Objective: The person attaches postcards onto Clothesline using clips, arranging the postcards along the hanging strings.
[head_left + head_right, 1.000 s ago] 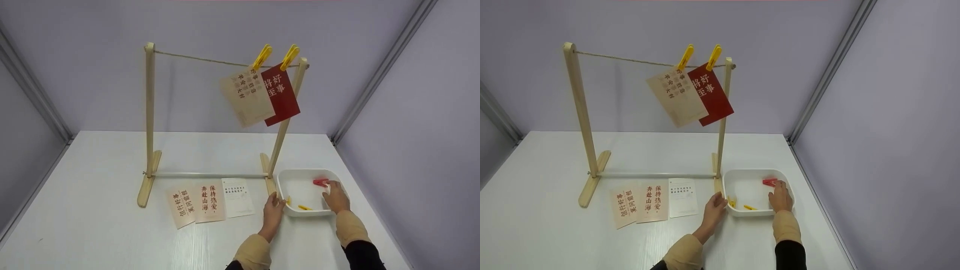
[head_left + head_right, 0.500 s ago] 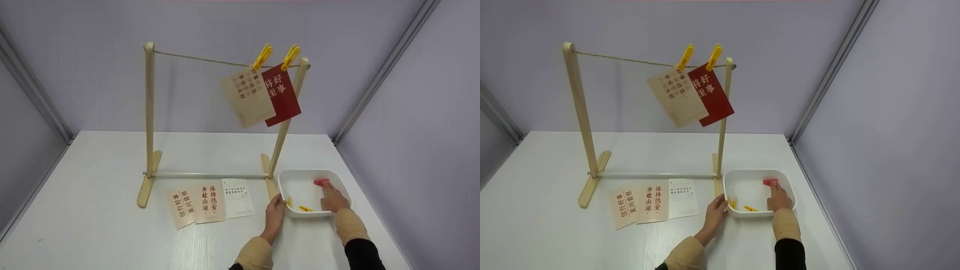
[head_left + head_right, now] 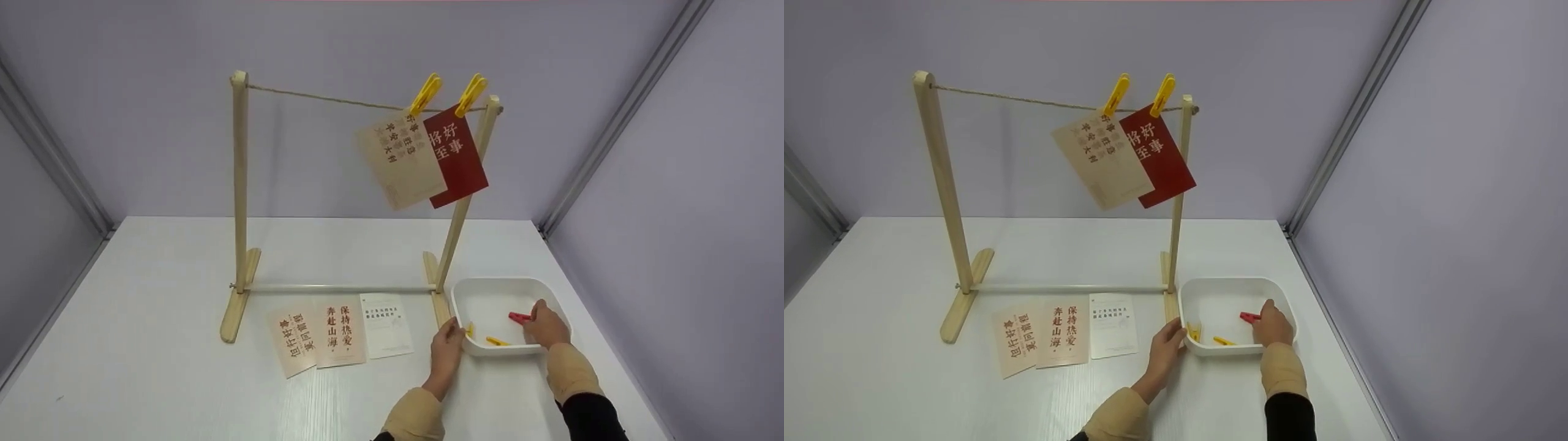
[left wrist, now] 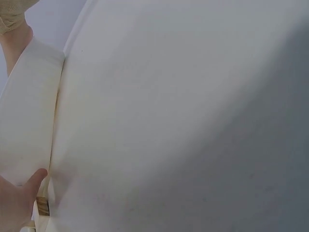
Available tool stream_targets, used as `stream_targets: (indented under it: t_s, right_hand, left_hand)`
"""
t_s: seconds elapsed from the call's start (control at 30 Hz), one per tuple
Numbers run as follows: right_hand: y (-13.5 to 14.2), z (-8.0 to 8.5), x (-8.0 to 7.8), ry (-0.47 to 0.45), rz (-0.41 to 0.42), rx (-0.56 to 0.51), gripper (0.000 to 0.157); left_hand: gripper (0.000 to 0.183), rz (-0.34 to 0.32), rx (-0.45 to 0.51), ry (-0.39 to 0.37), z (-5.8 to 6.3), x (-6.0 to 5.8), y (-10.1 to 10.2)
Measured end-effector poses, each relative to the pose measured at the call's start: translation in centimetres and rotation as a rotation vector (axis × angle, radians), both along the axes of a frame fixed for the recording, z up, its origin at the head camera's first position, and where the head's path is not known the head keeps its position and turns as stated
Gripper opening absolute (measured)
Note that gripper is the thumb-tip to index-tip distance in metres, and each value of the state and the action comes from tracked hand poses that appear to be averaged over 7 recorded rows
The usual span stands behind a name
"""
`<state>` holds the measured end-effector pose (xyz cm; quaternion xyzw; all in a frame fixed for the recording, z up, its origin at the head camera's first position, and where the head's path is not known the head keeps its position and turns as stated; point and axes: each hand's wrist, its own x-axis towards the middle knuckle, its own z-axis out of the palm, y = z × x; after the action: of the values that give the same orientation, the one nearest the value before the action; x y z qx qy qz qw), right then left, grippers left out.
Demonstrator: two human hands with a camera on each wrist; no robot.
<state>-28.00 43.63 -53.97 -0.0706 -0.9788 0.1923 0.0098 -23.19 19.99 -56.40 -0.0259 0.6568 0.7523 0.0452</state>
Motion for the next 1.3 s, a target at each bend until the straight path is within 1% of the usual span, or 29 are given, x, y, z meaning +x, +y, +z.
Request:
stream_targets:
  t_s: [0.07, 0.13, 0.23, 0.33, 0.47, 0.57, 0.7, 0.8, 0.87, 0.97, 1.07, 1.17, 1.3]
  right_hand:
    - [-0.01, 0.01, 0.04, -0.008, 0.007, -0.004, 0.029]
    - [-0.12, 0.09, 0.10, -0.008, 0.014, 0.007, 0.032]
    - [-0.31, 0.21, 0.24, 0.014, 0.011, 0.030, 0.027]
    - [-0.40, 0.18, 0.32, 0.058, -0.022, 0.027, 0.024]
    - [-0.37, 0.10, 0.41, 0.108, -0.081, -0.048, 0.029]
    - [-0.17, -0.10, 0.25, 0.178, -0.094, -0.123, 0.033]
    - [0.01, -0.34, -0.08, 0.273, -0.112, -0.222, 0.032]
    - [-0.15, -0.24, -0.01, 0.311, -0.132, -0.293, 0.032]
    - [-0.17, -0.16, 0.06, 0.323, -0.141, -0.334, 0.033]
    - [-0.16, 0.03, 0.30, 0.307, -0.153, -0.401, 0.039]
    - [0.00, 0.16, 0.32, 0.297, -0.148, -0.423, 0.043]
    - [0.15, 0.29, 0.29, 0.312, -0.149, -0.435, 0.043]
    - [0.20, 0.40, 0.35, 0.350, -0.202, -0.485, 0.036]
  left_hand:
    - [0.042, 0.004, 0.003, 0.001, 0.00, 0.02, -0.02]
    - [0.042, 0.009, 0.004, 0.008, -0.02, 0.01, 0.01]
    - [0.042, 0.014, 0.005, 0.016, -0.02, -0.03, 0.07]
    - [0.042, 0.010, 0.003, 0.011, -0.08, -0.05, 0.12]
    - [0.041, 0.007, 0.001, -0.001, -0.16, 0.01, 0.16]
    - [0.042, 0.007, 0.001, -0.003, -0.12, 0.03, 0.12]
    - [0.043, 0.008, -0.001, -0.008, -0.11, -0.05, 0.11]
    - [0.042, 0.019, -0.004, -0.010, -0.17, -0.08, 0.12]
    - [0.042, 0.027, -0.003, -0.007, -0.16, -0.10, 0.13]
    - [0.041, 0.028, 0.005, -0.006, -0.19, -0.08, 0.16]
    - [0.041, 0.027, 0.021, -0.007, -0.23, -0.03, 0.18]
    - [0.041, 0.032, 0.026, -0.003, -0.21, -0.01, 0.22]
    - [0.042, 0.036, 0.024, -0.004, -0.13, -0.09, 0.31]
